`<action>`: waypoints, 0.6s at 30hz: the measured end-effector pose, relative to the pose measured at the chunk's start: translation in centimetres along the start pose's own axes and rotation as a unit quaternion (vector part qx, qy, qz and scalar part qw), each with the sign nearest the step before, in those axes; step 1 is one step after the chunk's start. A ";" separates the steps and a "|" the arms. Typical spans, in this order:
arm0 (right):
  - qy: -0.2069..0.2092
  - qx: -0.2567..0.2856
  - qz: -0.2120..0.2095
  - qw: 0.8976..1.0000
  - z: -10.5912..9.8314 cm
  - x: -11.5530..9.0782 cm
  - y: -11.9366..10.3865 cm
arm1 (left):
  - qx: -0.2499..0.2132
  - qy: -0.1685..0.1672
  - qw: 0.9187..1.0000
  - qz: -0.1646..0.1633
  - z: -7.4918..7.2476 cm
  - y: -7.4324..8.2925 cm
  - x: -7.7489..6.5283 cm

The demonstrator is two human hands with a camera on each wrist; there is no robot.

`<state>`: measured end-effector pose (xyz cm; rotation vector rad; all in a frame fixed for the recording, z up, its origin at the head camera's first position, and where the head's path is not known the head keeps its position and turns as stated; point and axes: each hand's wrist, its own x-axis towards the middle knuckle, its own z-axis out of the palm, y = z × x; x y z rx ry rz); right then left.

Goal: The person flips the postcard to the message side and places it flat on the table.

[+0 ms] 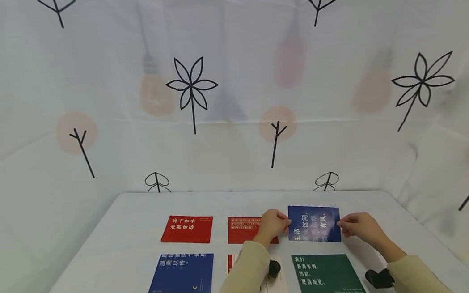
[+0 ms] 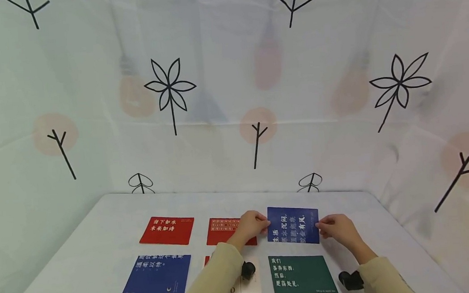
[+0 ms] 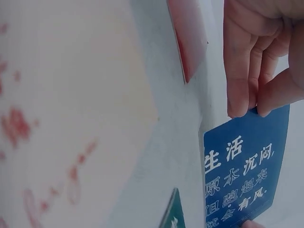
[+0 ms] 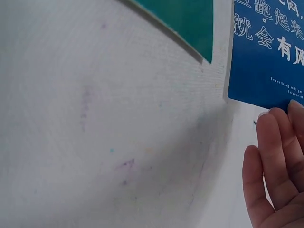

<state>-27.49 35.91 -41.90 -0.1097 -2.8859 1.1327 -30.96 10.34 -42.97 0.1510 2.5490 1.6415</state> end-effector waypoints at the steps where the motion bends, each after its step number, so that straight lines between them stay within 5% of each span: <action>1: 0.001 0.005 0.001 1.000 -0.1 -0.1 0.0 | -0.007 -0.001 1.000 -0.002 0.0 0.0 0.0; 18: 0.020 0.061 0.017 0.998 -0.5 -0.3 -0.2 | -0.051 0.003 0.999 0.013 0.1 0.0 0.2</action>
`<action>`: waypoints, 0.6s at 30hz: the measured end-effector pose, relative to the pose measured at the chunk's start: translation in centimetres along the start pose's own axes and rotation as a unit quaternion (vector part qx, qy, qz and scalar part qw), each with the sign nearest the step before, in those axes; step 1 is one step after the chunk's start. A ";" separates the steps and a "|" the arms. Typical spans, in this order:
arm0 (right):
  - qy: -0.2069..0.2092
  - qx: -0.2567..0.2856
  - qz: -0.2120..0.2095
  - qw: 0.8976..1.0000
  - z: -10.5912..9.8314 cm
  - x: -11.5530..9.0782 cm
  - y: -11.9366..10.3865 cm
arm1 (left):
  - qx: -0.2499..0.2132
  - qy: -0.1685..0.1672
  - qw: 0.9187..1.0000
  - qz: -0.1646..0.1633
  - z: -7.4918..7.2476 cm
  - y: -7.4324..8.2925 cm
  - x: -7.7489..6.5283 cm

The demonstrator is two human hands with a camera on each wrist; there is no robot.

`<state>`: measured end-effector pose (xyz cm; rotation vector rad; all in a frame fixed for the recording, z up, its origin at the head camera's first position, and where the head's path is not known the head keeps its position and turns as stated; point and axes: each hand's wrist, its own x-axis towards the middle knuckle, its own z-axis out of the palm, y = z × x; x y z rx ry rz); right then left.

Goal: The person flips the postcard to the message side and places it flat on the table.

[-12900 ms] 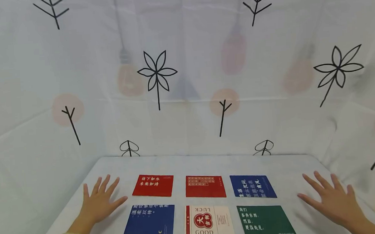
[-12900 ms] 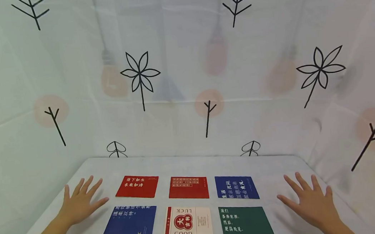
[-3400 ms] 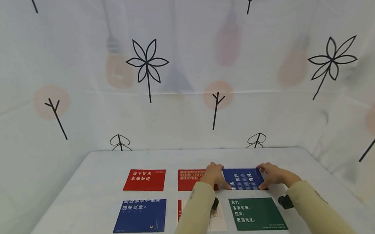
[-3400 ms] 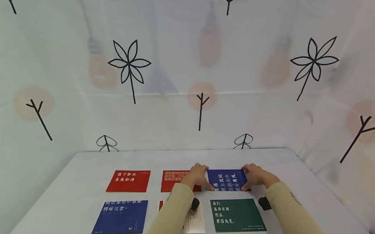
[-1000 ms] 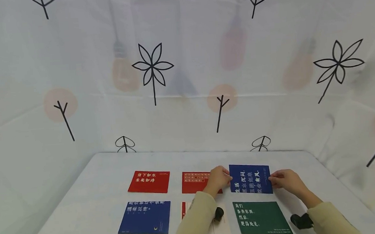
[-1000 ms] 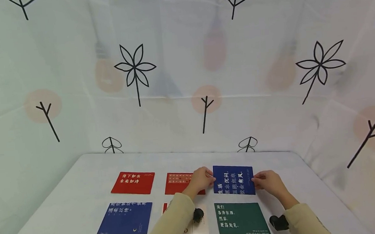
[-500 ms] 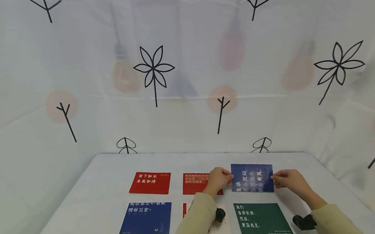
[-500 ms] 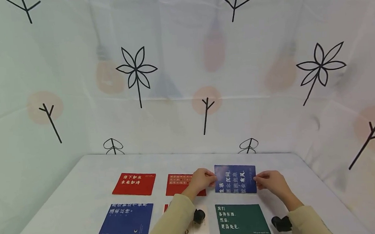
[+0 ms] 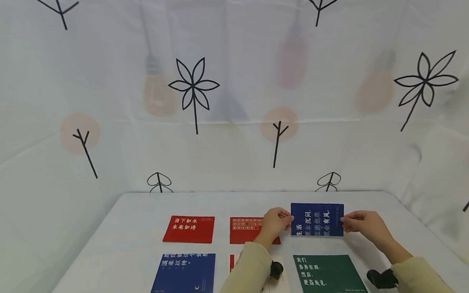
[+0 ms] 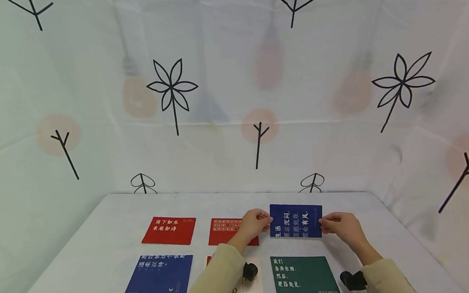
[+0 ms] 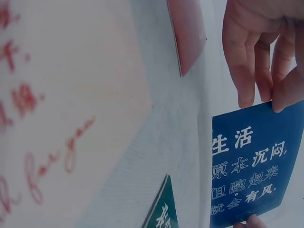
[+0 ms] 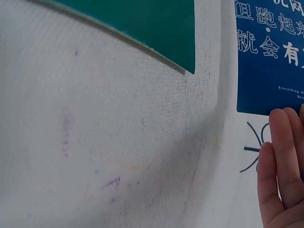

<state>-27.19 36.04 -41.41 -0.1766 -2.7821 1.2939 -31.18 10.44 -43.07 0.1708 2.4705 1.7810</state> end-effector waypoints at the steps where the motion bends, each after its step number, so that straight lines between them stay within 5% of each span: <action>1: 0.000 0.002 0.000 1.000 0.0 0.0 0.0 | 0.000 0.002 1.000 0.003 0.0 0.0 0.1; 18: -0.005 0.031 -0.038 0.999 0.7 0.1 0.1 | 0.026 0.025 0.999 0.028 -0.6 -0.3 0.3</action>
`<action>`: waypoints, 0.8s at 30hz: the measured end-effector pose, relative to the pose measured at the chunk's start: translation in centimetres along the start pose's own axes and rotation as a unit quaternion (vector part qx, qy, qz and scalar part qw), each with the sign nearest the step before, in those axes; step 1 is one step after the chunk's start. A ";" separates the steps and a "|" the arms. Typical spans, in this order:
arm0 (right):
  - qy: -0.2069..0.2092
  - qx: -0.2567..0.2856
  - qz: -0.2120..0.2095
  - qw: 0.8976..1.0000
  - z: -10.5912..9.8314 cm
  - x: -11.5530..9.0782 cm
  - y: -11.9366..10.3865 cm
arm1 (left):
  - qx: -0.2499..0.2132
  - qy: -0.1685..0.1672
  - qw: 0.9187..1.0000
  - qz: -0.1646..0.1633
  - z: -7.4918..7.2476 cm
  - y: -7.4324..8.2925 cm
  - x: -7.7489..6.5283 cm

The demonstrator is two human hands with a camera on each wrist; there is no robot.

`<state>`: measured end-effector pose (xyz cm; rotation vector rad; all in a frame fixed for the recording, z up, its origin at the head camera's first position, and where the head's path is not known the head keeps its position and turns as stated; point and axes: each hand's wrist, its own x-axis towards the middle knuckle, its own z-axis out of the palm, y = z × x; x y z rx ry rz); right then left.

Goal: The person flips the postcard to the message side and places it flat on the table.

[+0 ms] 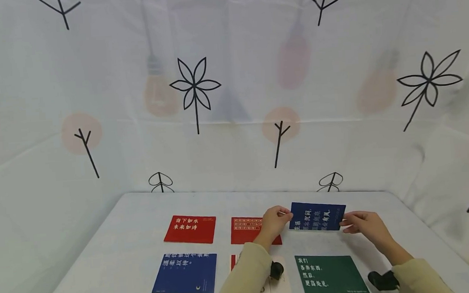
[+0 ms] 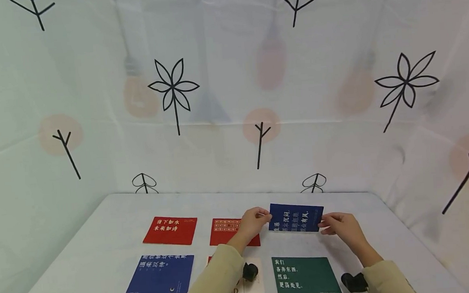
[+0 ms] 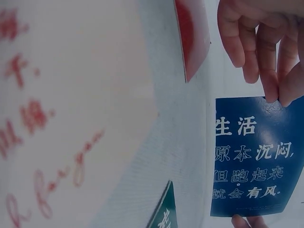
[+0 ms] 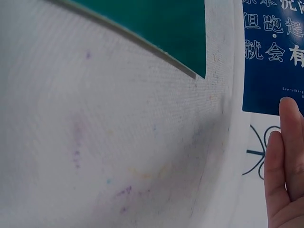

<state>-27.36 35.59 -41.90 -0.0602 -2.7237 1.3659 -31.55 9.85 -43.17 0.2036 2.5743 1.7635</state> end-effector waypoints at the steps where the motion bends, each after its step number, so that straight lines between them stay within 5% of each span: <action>1: 0.000 0.002 0.001 1.000 0.0 0.0 0.0 | 0.000 0.000 1.000 0.000 0.0 0.0 0.0; 16: -0.003 0.064 0.001 0.998 0.4 -0.1 0.2 | -0.049 -0.013 0.999 0.003 0.0 -0.1 -0.2; 24: 0.000 0.092 0.001 0.996 0.3 0.1 0.3 | -0.106 -0.020 0.994 -0.032 0.3 -0.3 0.0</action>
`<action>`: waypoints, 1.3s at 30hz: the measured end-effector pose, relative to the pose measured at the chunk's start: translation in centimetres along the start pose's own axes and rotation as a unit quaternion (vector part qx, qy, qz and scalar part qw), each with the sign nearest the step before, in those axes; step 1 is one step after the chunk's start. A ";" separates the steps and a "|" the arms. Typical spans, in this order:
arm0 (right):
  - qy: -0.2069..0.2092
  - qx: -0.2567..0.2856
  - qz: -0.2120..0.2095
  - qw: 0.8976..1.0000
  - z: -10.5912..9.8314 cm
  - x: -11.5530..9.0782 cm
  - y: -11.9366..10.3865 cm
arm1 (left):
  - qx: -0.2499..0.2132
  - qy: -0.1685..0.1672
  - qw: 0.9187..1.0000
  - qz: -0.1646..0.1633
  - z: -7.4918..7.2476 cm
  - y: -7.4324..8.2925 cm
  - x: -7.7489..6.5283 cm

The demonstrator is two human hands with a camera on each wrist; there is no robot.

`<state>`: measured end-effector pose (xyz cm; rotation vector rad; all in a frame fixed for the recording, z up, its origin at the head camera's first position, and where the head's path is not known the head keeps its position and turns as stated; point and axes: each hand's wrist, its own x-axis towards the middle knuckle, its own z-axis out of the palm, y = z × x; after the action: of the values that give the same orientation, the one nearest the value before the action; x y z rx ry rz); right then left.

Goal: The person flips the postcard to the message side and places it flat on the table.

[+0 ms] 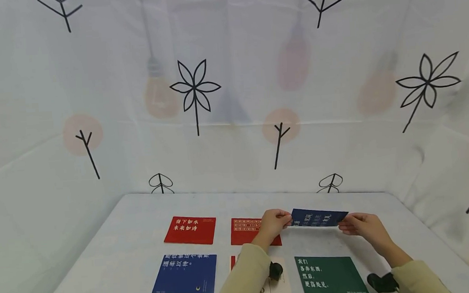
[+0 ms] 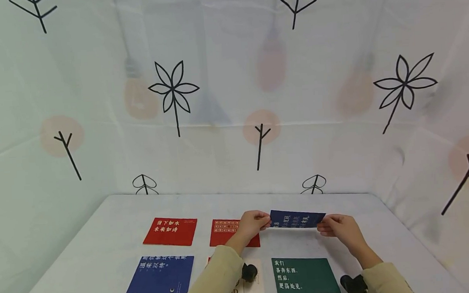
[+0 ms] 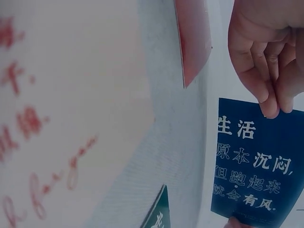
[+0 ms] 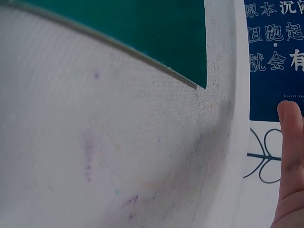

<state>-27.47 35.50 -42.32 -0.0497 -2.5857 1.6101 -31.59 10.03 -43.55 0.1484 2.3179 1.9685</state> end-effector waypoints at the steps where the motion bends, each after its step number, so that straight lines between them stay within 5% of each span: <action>1: 0.000 0.000 0.000 1.000 0.0 0.0 0.0 | -0.004 -0.001 1.000 -0.004 0.0 0.0 0.0; 15: -0.008 0.007 0.010 1.000 -0.3 -0.2 0.0 | -0.027 -0.002 0.998 -0.062 0.3 -0.1 0.5; 39: -0.012 0.016 -0.020 1.000 -0.4 -0.7 -0.1 | -0.105 -0.083 0.988 -0.081 -1.1 0.5 -0.2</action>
<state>-26.69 35.79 -42.11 0.0246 -2.5614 1.6477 -31.54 9.01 -42.87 0.1004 1.9423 2.0196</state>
